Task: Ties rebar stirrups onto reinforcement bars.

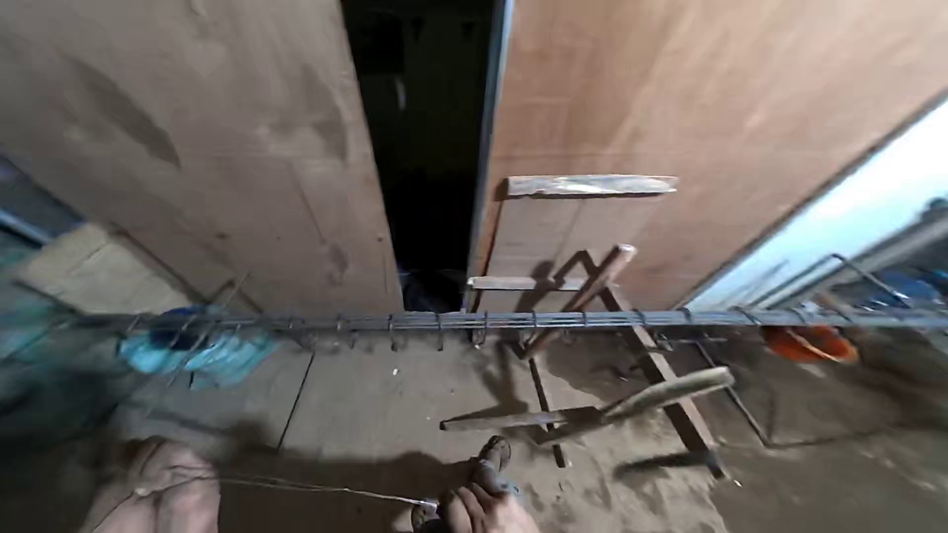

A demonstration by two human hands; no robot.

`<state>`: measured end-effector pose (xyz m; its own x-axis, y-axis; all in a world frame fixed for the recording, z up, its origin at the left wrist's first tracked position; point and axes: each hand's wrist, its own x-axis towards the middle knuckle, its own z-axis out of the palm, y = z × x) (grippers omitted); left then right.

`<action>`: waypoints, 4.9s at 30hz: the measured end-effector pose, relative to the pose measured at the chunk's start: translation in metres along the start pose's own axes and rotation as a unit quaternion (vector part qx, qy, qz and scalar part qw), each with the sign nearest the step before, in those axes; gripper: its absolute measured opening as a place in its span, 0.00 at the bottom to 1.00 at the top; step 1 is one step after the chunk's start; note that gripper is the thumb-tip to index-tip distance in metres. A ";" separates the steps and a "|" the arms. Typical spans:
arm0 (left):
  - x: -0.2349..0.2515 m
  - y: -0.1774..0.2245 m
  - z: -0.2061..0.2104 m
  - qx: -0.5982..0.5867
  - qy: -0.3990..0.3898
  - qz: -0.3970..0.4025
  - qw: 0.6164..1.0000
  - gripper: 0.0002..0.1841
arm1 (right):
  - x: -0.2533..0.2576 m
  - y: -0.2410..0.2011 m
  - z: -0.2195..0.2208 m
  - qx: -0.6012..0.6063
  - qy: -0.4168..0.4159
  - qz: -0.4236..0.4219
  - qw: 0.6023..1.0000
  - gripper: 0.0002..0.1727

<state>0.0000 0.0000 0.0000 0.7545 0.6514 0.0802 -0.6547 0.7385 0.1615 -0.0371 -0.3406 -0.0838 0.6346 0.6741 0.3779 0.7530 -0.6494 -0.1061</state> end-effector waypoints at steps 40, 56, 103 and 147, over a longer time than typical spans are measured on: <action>0.166 -0.284 -0.272 0.569 0.161 -0.460 0.662 0.21 | 0.220 0.187 0.291 0.407 -0.123 0.507 0.750 0.16; 0.228 -0.317 -0.346 0.488 0.351 -0.379 0.704 0.19 | 0.277 0.278 0.358 0.169 -0.383 0.404 0.813 0.17; 0.227 -0.320 -0.356 0.508 0.323 -0.346 0.720 0.15 | 0.222 0.189 0.358 0.385 -0.102 0.484 0.780 0.16; 0.223 -0.323 -0.363 0.565 0.292 -0.324 0.701 0.09 | 0.307 0.143 0.446 0.569 0.232 0.738 0.279 0.10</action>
<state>0.3628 -0.0296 -0.3914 0.5134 0.4480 -0.7319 0.5192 0.5170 0.6806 0.3425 -0.0694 -0.3937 0.5084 -0.3207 -0.7992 -0.5343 0.6103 -0.5848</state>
